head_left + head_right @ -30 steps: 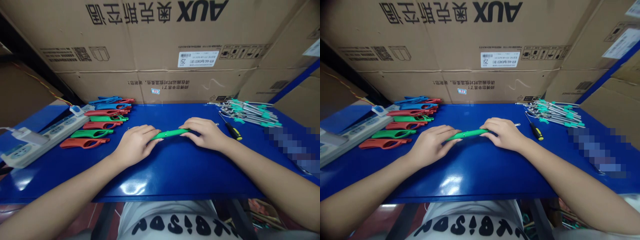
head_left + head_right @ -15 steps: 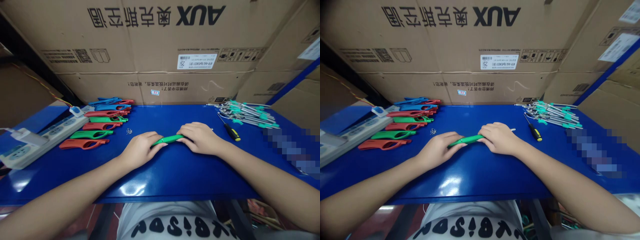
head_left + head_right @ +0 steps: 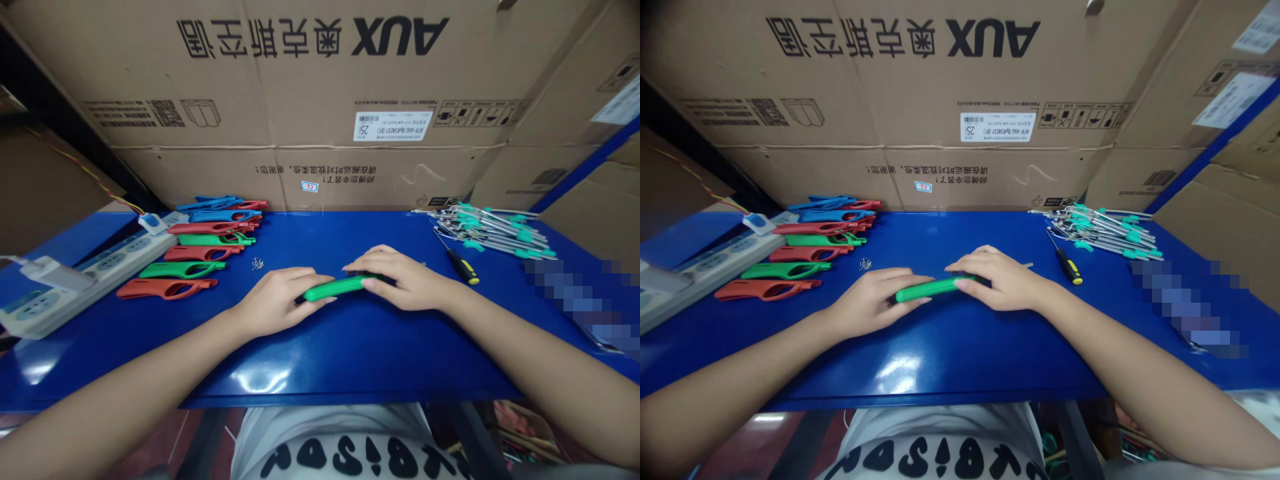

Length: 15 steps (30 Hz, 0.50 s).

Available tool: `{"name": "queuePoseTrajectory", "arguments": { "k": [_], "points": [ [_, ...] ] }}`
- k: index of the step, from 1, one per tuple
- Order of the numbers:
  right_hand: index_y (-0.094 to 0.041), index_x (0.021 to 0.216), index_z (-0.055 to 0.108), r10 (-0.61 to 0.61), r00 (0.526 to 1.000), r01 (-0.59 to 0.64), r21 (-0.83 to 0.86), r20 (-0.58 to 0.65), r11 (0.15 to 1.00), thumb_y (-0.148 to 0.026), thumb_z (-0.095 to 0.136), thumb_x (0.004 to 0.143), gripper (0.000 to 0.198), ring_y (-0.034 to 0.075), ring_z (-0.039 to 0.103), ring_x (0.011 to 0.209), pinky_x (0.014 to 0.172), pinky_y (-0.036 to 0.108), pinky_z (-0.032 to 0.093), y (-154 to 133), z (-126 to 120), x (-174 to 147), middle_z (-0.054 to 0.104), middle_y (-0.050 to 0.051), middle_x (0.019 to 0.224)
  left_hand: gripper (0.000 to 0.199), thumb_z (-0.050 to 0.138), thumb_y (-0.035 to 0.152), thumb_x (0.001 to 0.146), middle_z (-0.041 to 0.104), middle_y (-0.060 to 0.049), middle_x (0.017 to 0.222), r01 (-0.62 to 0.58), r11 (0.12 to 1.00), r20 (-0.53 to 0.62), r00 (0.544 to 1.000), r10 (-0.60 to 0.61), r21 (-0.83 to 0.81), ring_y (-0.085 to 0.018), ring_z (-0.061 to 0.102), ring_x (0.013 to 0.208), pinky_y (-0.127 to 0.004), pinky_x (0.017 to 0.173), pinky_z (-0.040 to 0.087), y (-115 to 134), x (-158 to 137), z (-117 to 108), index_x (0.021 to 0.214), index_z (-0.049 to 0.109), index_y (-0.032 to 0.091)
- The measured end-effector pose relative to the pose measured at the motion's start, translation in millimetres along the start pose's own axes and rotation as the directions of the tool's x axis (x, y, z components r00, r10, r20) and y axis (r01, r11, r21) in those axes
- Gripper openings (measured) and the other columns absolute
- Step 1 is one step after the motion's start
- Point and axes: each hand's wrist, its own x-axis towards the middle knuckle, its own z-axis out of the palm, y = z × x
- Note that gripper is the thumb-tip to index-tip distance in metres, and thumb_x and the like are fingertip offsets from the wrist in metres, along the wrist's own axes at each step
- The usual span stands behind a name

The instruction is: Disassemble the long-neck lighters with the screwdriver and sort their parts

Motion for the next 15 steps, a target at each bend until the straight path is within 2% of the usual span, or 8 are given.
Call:
{"name": "queuePoseTrajectory", "arguments": {
  "k": [2, 4, 8, 12, 15],
  "points": [
    [-0.02, 0.131, 0.061, -0.046, 0.999, 0.046, -0.003, 0.001, 0.999, -0.035, 0.047, 0.104, 0.034, 0.02, 0.065, 0.114, 0.101, 0.039, 0.042, -2.6, 4.1, 0.5, 0.071, 0.009, 0.126, 0.031, 0.057, 0.035, 0.101, 0.071, -0.004, 0.088, 0.017, 1.0, -0.012, 1.0, -0.017, 0.021, -0.015, 0.068, 0.076, -0.025, 0.069, 0.052, 0.7, 0.3, 0.6, 0.124, 0.067, 0.018],
    [-0.018, 0.123, 0.063, -0.065, 0.998, 0.064, -0.048, -0.026, 0.997, -0.031, 0.043, 0.105, 0.03, 0.018, 0.068, 0.104, 0.09, 0.036, 0.044, -5.0, 9.6, 1.4, 0.074, 0.009, 0.119, 0.032, 0.059, 0.037, 0.1, 0.071, -0.003, 0.087, 0.038, 0.999, -0.026, 0.999, -0.037, 0.031, -0.015, 0.068, 0.075, -0.025, 0.069, 0.053, 1.0, 0.3, 1.8, 0.125, 0.067, 0.018],
    [-0.016, 0.107, 0.066, -0.116, 0.988, 0.099, -0.152, -0.106, 0.983, -0.026, 0.04, 0.105, 0.028, 0.017, 0.067, 0.084, 0.078, 0.034, 0.039, -10.3, 21.1, 2.9, 0.077, 0.007, 0.105, 0.034, 0.061, 0.037, 0.099, 0.073, -0.004, 0.096, 0.038, 0.999, -0.036, 0.999, -0.039, -0.022, -0.016, 0.069, 0.081, -0.026, 0.075, 0.054, 2.2, 0.2, 4.9, 0.125, 0.067, 0.018],
    [-0.016, 0.104, 0.067, -0.118, 0.99, 0.101, -0.185, -0.081, 0.978, -0.029, 0.038, 0.107, 0.032, 0.016, 0.064, 0.076, 0.078, 0.034, 0.035, -13.5, 22.4, 4.8, 0.078, 0.006, 0.098, 0.026, 0.056, 0.032, 0.102, 0.073, -0.003, 0.095, 0.035, 0.996, 0.034, 0.999, -0.032, -0.084, -0.015, 0.069, 0.083, -0.025, 0.078, 0.054, 2.8, 1.5, 5.4, 0.121, 0.07, 0.02],
    [-0.017, 0.11, 0.067, -0.086, 0.996, 0.08, -0.164, -0.033, 0.983, -0.034, 0.043, 0.106, 0.03, 0.017, 0.066, 0.084, 0.085, 0.036, 0.037, -10.8, 15.6, 5.2, 0.077, 0.006, 0.103, 0.026, 0.054, 0.031, 0.102, 0.072, -0.005, 0.095, 0.04, 0.996, 0.044, 0.998, -0.037, -0.079, -0.016, 0.069, 0.086, -0.026, 0.079, 0.054, 0.2, 3.0, 3.1, 0.12, 0.07, 0.02]
  ]
}}
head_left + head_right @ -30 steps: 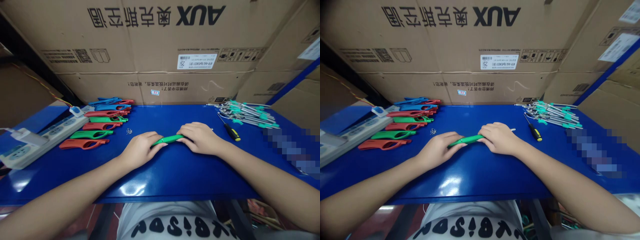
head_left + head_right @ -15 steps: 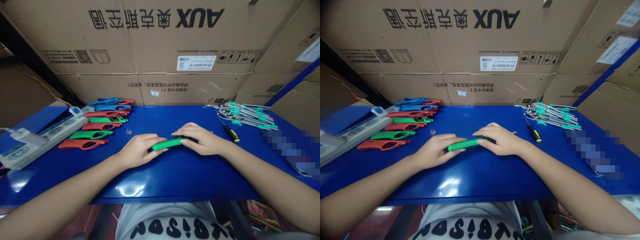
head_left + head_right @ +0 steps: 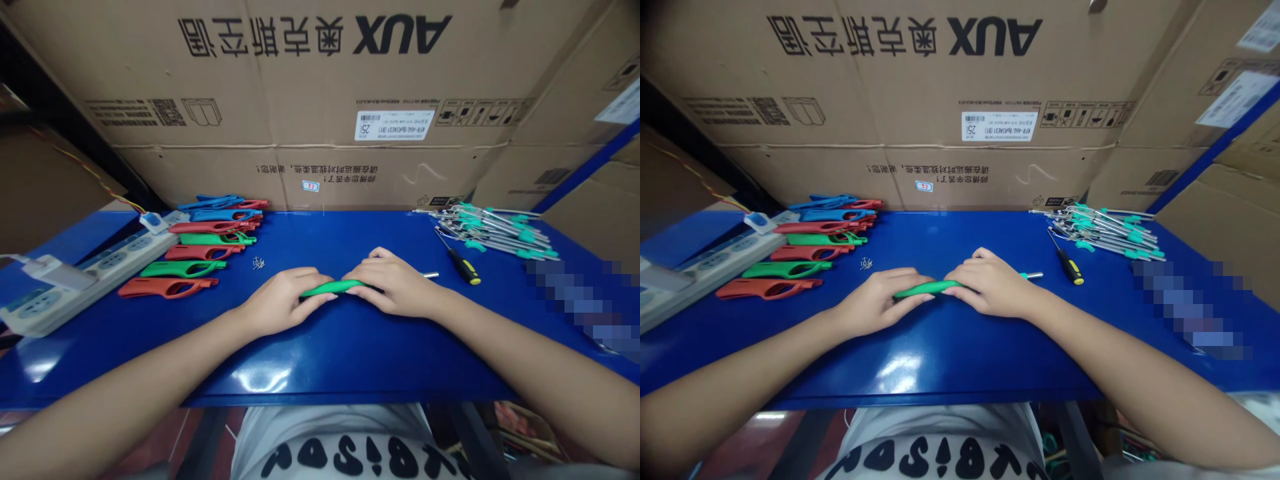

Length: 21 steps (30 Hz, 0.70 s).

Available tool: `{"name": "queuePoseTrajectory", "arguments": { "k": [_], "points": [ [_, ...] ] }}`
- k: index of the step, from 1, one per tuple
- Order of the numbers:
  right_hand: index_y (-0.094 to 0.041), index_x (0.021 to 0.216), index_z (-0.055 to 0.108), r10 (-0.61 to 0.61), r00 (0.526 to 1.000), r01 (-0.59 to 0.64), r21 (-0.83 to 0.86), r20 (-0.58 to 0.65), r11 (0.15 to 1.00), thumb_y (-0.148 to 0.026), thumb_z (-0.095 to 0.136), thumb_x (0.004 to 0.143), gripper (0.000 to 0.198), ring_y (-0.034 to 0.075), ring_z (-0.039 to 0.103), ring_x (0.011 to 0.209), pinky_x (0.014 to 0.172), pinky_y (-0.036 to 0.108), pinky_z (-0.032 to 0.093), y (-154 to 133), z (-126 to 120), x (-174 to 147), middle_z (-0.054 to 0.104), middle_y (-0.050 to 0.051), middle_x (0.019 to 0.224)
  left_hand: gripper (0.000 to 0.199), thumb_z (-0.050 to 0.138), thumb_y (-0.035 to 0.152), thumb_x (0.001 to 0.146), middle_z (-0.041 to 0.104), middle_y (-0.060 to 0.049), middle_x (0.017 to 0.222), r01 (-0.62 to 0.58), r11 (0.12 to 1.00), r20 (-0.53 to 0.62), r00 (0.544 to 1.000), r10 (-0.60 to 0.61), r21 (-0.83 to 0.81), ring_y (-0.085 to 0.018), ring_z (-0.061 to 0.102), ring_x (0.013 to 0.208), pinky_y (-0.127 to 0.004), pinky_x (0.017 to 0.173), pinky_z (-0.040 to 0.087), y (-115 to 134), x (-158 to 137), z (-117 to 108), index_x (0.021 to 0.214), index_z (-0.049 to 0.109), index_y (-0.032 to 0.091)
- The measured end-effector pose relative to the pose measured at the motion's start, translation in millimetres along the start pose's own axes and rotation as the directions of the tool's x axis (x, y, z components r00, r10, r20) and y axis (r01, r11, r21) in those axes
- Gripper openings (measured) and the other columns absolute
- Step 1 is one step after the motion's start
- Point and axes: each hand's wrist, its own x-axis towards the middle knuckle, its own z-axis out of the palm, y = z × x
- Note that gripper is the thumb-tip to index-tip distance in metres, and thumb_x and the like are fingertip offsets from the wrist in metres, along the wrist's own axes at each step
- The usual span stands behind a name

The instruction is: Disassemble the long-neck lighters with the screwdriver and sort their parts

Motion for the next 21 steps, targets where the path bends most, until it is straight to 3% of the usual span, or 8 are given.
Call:
{"name": "queuePoseTrajectory", "arguments": {
  "k": [5, 12, 17, 21],
  "points": [
    [-0.018, 0.116, 0.065, 0.026, 0.998, -0.028, -0.045, -0.049, 0.999, -0.03, 0.051, 0.101, 0.024, 0.019, 0.068, 0.094, 0.094, 0.039, 0.041, 9.9, -11.0, -2.9, 0.076, 0.007, 0.11, 0.027, 0.056, 0.03, 0.101, 0.069, -0.006, 0.095, -0.035, 0.996, -0.09, 0.995, 0.043, 0.087, -0.016, 0.065, 0.083, -0.027, 0.076, 0.054, -5.8, 0.2, -6.3, 0.12, 0.069, 0.015],
    [-0.017, 0.113, 0.064, 0.031, 0.989, -0.057, -0.187, -0.142, 0.981, -0.027, 0.05, 0.101, 0.021, 0.023, 0.068, 0.1, 0.088, 0.039, 0.046, 9.1, -18.5, -2.4, 0.074, 0.01, 0.109, 0.028, 0.057, 0.028, 0.101, 0.069, -0.008, 0.099, -0.042, 0.981, -0.173, 0.982, 0.076, 0.19, -0.017, 0.065, 0.086, -0.028, 0.079, 0.054, -4.4, -1.8, -12.6, 0.123, 0.067, 0.013],
    [-0.019, 0.108, 0.064, -0.051, 0.967, -0.015, -0.257, -0.251, 0.966, -0.023, 0.049, 0.101, 0.017, 0.02, 0.07, 0.092, 0.083, 0.036, 0.047, 6.1, -18.3, -4.8, 0.077, 0.008, 0.104, 0.034, 0.052, 0.033, 0.103, 0.067, -0.009, 0.105, 0.021, 0.966, -0.119, 0.993, 0.01, 0.256, -0.019, 0.067, 0.087, -0.031, 0.077, 0.056, 6.7, -3.8, -11.4, 0.13, 0.062, 0.014],
    [-0.019, 0.109, 0.065, -0.17, 0.955, 0.084, -0.33, -0.242, 0.94, -0.018, 0.051, 0.1, 0.017, 0.017, 0.071, 0.087, 0.083, 0.035, 0.046, -0.7, -16.6, -2.8, 0.079, 0.005, 0.102, 0.039, 0.045, 0.039, 0.105, 0.067, -0.009, 0.11, 0.105, 0.939, -0.028, 0.994, -0.101, 0.328, -0.022, 0.071, 0.085, -0.033, 0.072, 0.059, 20.2, -5.8, -3.7, 0.134, 0.058, 0.016]
  ]
}}
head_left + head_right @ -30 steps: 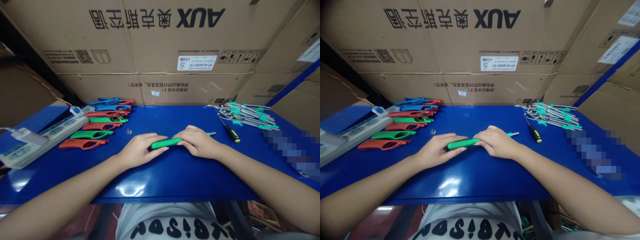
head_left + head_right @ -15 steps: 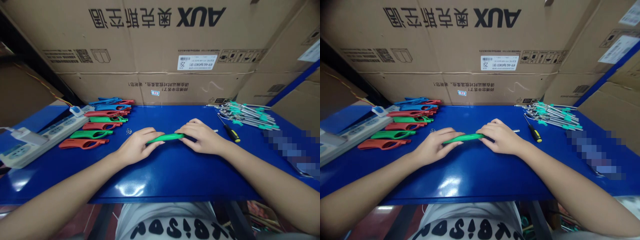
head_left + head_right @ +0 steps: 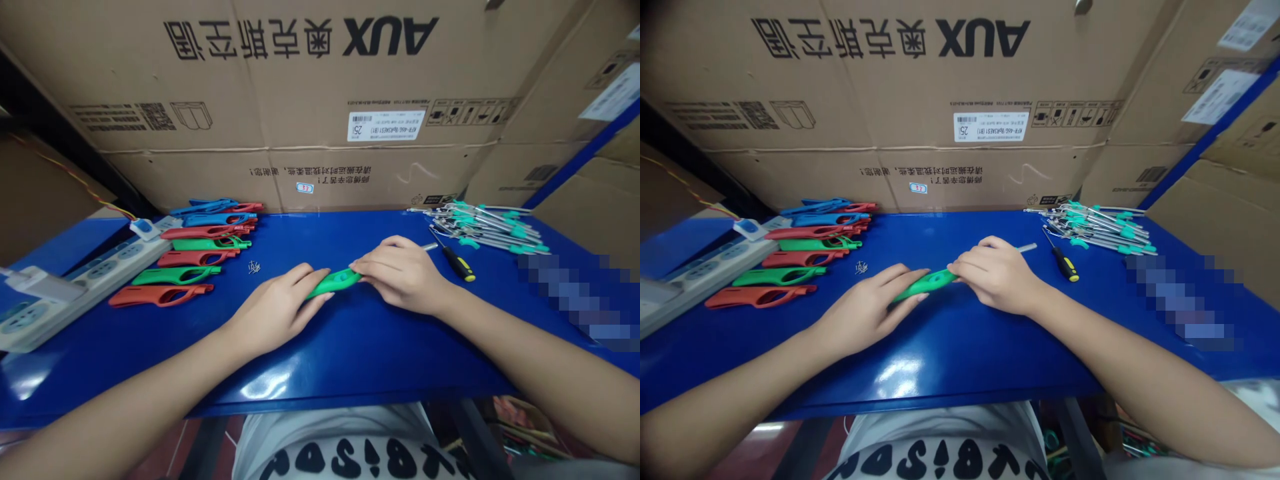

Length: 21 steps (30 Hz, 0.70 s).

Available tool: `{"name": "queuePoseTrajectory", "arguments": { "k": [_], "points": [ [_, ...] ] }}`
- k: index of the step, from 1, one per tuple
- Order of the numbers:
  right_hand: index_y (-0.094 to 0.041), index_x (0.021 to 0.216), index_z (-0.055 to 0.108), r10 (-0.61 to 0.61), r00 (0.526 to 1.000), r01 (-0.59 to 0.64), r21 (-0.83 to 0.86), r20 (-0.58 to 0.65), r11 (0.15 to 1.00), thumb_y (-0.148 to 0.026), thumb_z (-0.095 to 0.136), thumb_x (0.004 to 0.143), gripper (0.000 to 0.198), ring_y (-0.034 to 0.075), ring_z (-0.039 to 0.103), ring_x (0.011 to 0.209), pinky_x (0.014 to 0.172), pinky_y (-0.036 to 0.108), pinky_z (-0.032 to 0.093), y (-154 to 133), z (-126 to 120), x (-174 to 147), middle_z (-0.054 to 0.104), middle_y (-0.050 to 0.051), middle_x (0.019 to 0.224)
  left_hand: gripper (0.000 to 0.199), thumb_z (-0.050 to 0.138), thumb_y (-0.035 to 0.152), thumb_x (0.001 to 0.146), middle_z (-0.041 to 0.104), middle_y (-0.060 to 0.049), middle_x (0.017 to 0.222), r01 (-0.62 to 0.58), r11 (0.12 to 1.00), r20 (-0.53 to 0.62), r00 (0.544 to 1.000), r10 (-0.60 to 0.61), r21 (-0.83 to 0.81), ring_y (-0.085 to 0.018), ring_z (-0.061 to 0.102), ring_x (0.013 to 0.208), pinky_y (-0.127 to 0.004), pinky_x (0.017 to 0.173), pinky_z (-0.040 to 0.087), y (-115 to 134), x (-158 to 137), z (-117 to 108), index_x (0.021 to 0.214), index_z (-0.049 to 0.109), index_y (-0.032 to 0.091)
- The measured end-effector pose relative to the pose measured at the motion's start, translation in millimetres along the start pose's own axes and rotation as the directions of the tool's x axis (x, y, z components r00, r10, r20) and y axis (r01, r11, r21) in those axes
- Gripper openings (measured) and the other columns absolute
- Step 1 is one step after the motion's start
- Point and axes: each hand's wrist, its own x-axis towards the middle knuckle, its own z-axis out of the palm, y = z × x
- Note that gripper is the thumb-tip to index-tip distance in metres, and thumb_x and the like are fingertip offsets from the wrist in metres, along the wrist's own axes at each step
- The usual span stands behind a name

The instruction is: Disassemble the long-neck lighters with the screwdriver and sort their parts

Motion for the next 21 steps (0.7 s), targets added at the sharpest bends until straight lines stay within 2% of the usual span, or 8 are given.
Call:
{"name": "queuePoseTrajectory", "arguments": {
  "k": [3, 6, 10, 15, 17, 21],
  "points": [
    [-0.017, 0.108, 0.065, -0.051, 0.998, 0.05, 0.033, 0.033, 0.998, -0.019, 0.051, 0.101, 0.016, 0.015, 0.071, 0.086, 0.084, 0.035, 0.046, -2.0, 5.5, 2.3, 0.079, 0.004, 0.1, 0.04, 0.041, 0.042, 0.106, 0.067, -0.008, 0.111, 0.034, 0.997, 0.082, 0.996, -0.04, 0.072, -0.022, 0.072, 0.078, -0.034, 0.064, 0.058, 5.6, -0.9, 2.2, 0.134, 0.058, 0.019],
    [-0.017, 0.103, 0.065, -0.031, 0.998, 0.028, 0.046, 0.059, 0.999, -0.024, 0.053, 0.101, 0.014, 0.016, 0.07, 0.083, 0.085, 0.035, 0.046, 0.6, 11.9, 1.6, 0.078, 0.005, 0.097, 0.04, 0.039, 0.043, 0.107, 0.066, -0.006, 0.109, 0.05, 0.992, 0.12, 0.991, -0.064, 0.118, -0.022, 0.072, 0.077, -0.033, 0.062, 0.058, 5.2, 0.2, 3.1, 0.132, 0.06, 0.021],
    [-0.017, 0.099, 0.065, 0.019, 0.998, -0.021, 0.031, 0.063, 0.999, -0.029, 0.057, 0.099, 0.014, 0.017, 0.068, 0.079, 0.085, 0.036, 0.045, 4.2, 13.3, -1.0, 0.077, 0.005, 0.094, 0.039, 0.041, 0.042, 0.106, 0.066, -0.006, 0.111, 0.062, 0.993, 0.106, 0.992, -0.073, 0.104, -0.02, 0.071, 0.077, -0.031, 0.064, 0.057, 3.0, 1.5, 3.3, 0.134, 0.059, 0.021],
    [-0.016, 0.1, 0.065, 0.049, 0.993, -0.047, -0.02, 0.111, 0.999, -0.026, 0.057, 0.098, 0.013, 0.019, 0.068, 0.082, 0.087, 0.038, 0.043, 7.6, 9.8, -3.5, 0.076, 0.004, 0.096, 0.042, 0.042, 0.041, 0.106, 0.065, -0.006, 0.111, 0.039, 0.994, 0.061, 0.997, -0.045, 0.1, -0.02, 0.07, 0.078, -0.031, 0.065, 0.057, 1.2, 0.5, 2.6, 0.141, 0.056, 0.022],
    [-0.016, 0.104, 0.066, 0.083, 0.989, -0.079, -0.037, 0.123, 0.996, -0.025, 0.059, 0.096, 0.014, 0.021, 0.068, 0.087, 0.088, 0.039, 0.042, 10.8, 8.8, -4.8, 0.076, 0.005, 0.098, 0.043, 0.042, 0.041, 0.106, 0.064, -0.005, 0.11, 0.021, 0.991, 0.042, 0.999, -0.026, 0.13, -0.018, 0.068, 0.077, -0.03, 0.065, 0.056, 0.3, 0.1, 2.1, 0.145, 0.053, 0.026],
    [-0.017, 0.118, 0.064, 0.231, 0.96, -0.222, -0.071, 0.157, 0.972, -0.027, 0.065, 0.09, 0.029, 0.023, 0.067, 0.095, 0.088, 0.039, 0.041, 20.9, 5.5, -7.6, 0.075, 0.006, 0.105, 0.045, 0.044, 0.036, 0.106, 0.06, -0.006, 0.114, 0.027, 0.988, 0.044, 0.998, -0.034, 0.154, -0.016, 0.064, 0.074, -0.029, 0.066, 0.055, -1.4, 0.5, 1.9, 0.151, 0.045, 0.033]
  ]
}}
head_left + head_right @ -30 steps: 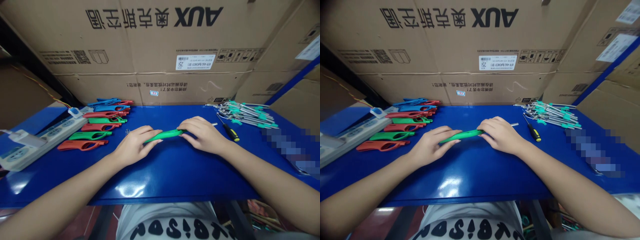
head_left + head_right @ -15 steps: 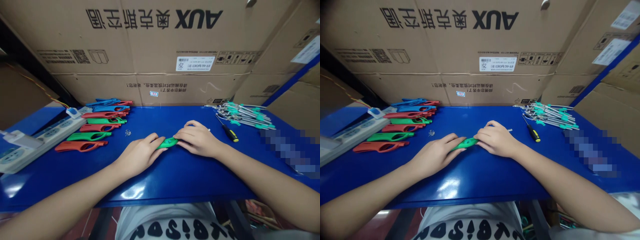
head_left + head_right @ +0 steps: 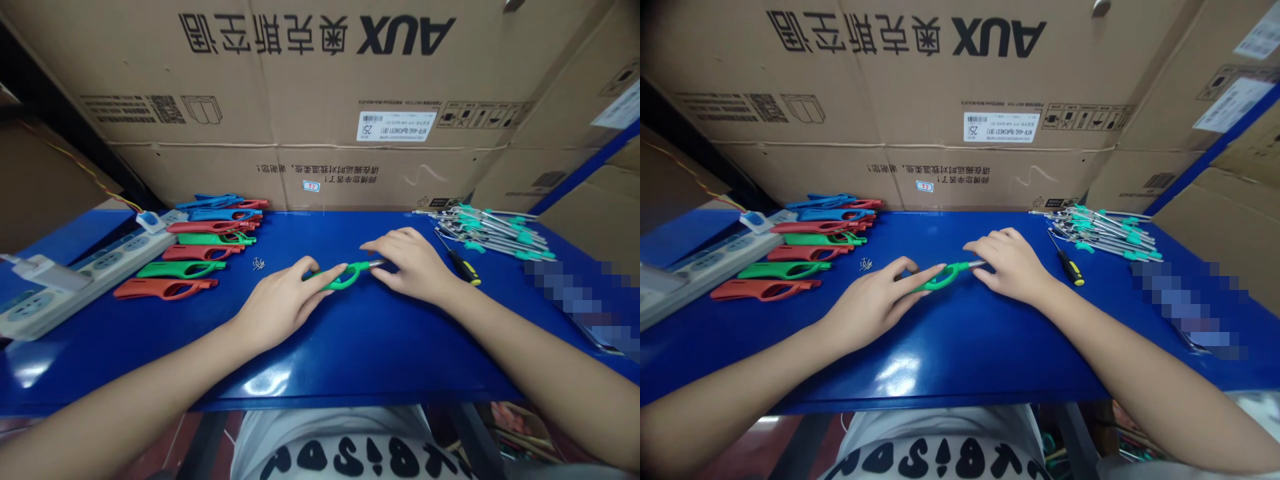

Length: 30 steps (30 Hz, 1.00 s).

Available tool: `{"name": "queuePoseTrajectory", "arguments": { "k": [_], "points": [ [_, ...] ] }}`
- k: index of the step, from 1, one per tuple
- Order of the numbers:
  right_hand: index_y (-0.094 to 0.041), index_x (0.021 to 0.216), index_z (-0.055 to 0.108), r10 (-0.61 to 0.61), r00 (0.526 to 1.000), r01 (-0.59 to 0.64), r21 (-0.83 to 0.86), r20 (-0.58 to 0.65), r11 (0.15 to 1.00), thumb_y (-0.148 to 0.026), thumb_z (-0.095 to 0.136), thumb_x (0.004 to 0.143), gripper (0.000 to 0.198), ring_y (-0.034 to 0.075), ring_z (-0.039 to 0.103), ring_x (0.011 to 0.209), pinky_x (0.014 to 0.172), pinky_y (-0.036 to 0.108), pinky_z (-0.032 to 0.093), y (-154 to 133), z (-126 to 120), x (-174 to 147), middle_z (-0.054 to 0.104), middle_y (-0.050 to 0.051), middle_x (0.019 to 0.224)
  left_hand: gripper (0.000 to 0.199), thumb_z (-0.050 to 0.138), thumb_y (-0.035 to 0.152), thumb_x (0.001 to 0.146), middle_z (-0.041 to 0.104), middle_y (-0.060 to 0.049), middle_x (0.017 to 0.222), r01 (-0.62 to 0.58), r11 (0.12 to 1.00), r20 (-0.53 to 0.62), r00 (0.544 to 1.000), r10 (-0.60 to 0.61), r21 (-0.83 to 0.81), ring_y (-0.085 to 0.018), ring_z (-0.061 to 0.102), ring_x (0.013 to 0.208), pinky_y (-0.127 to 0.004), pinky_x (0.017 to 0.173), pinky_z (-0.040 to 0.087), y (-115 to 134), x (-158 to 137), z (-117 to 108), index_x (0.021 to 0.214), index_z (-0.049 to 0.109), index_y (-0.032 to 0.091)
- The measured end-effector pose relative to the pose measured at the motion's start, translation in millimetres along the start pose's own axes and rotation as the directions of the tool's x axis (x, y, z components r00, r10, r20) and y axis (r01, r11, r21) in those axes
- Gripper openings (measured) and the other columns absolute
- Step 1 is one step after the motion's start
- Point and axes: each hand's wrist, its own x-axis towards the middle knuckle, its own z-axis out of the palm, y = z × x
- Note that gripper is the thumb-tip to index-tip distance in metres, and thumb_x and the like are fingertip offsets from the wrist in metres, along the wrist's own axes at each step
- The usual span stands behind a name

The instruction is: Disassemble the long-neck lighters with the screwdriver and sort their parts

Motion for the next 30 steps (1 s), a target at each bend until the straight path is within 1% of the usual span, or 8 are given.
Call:
{"name": "queuePoseTrajectory", "arguments": {
  "k": [4, 7, 9, 12, 16, 19, 24, 30],
  "points": [
    [-0.019, 0.117, 0.064, 0.135, 0.99, -0.135, -0.003, 0.04, 0.991, -0.032, 0.067, 0.089, 0.031, 0.023, 0.067, 0.096, 0.088, 0.038, 0.042, 15.7, -3.3, -1.7, 0.074, 0.005, 0.105, 0.048, 0.043, 0.031, 0.106, 0.056, -0.006, 0.114, 0.07, 0.997, 0.081, 0.994, -0.069, -0.01, -0.014, 0.06, 0.069, -0.029, 0.064, 0.053, -3.2, 1.7, 2.6, 0.153, 0.041, 0.036],
    [-0.02, 0.107, 0.066, 0.159, 0.986, -0.158, -0.023, 0.051, 0.987, -0.034, 0.067, 0.09, 0.023, 0.024, 0.066, 0.096, 0.09, 0.039, 0.041, 27.9, -4.9, -3.8, 0.074, 0.005, 0.102, 0.044, 0.043, 0.03, 0.105, 0.055, -0.006, 0.116, 0.108, 0.993, 0.106, 0.989, -0.102, -0.057, -0.014, 0.06, 0.069, -0.03, 0.065, 0.053, -6.5, 2.8, 5.1, 0.149, 0.047, 0.035],
    [-0.02, 0.101, 0.067, 0.122, 0.99, -0.121, -0.021, 0.072, 0.992, -0.041, 0.067, 0.091, 0.023, 0.024, 0.066, 0.098, 0.095, 0.041, 0.04, 34.0, -5.8, -5.0, 0.074, 0.005, 0.102, 0.043, 0.043, 0.03, 0.105, 0.055, -0.006, 0.117, 0.116, 0.99, 0.112, 0.988, -0.107, -0.082, -0.016, 0.062, 0.07, -0.031, 0.066, 0.054, -8.0, 3.5, 6.1, 0.147, 0.049, 0.032],
    [-0.021, 0.106, 0.068, 0.062, 0.993, -0.059, -0.032, 0.104, 0.998, -0.047, 0.068, 0.09, 0.031, 0.026, 0.065, 0.104, 0.1, 0.045, 0.037, 40.2, -7.3, -6.4, 0.075, 0.006, 0.107, 0.041, 0.041, 0.031, 0.105, 0.055, -0.007, 0.118, 0.118, 0.988, 0.119, 0.987, -0.106, -0.102, -0.018, 0.064, 0.076, -0.033, 0.067, 0.055, -8.5, 4.1, 5.8, 0.144, 0.05, 0.029],
    [-0.02, 0.108, 0.07, 0.053, 0.994, -0.045, -0.081, 0.091, 0.996, -0.035, 0.06, 0.097, 0.022, 0.025, 0.065, 0.103, 0.099, 0.044, 0.037, 46.2, -8.3, -7.6, 0.076, 0.008, 0.107, 0.035, 0.043, 0.035, 0.105, 0.057, -0.006, 0.119, 0.151, 0.984, 0.112, 0.984, -0.14, -0.093, -0.019, 0.066, 0.077, -0.031, 0.064, 0.053, -6.5, 4.0, 1.6, 0.138, 0.054, 0.03],
    [-0.02, 0.11, 0.073, 0.004, 0.997, 0.0, -0.048, 0.072, 0.999, -0.033, 0.056, 0.099, 0.024, 0.024, 0.064, 0.099, 0.096, 0.043, 0.039, 47.1, -7.4, -8.1, 0.077, 0.007, 0.104, 0.031, 0.046, 0.038, 0.104, 0.06, -0.004, 0.117, 0.186, 0.977, 0.104, 0.979, -0.176, -0.099, -0.019, 0.067, 0.079, -0.029, 0.063, 0.052, -4.2, 3.2, -2.0, 0.132, 0.057, 0.031],
    [-0.019, 0.112, 0.073, -0.1, 0.993, 0.096, 0.064, 0.062, 0.993, -0.032, 0.054, 0.101, 0.026, 0.022, 0.062, 0.099, 0.094, 0.041, 0.041, 30.1, -1.8, -5.3, 0.077, 0.007, 0.105, 0.032, 0.045, 0.038, 0.105, 0.06, -0.005, 0.118, 0.148, 0.981, 0.129, 0.983, -0.132, -0.125, -0.02, 0.068, 0.084, -0.03, 0.067, 0.053, -2.8, 2.0, -1.0, 0.134, 0.057, 0.031],
    [-0.015, 0.116, 0.07, -0.199, 0.975, 0.182, 0.162, 0.096, 0.97, -0.027, 0.049, 0.103, 0.027, 0.021, 0.064, 0.098, 0.094, 0.039, 0.043, 6.4, 5.3, -1.0, 0.076, 0.01, 0.106, 0.037, 0.042, 0.037, 0.106, 0.058, -0.006, 0.116, 0.049, 0.989, 0.161, 0.987, -0.026, -0.14, -0.018, 0.066, 0.076, -0.031, 0.068, 0.054, -5.3, 1.3, 5.5, 0.141, 0.053, 0.033]
  ]
}}
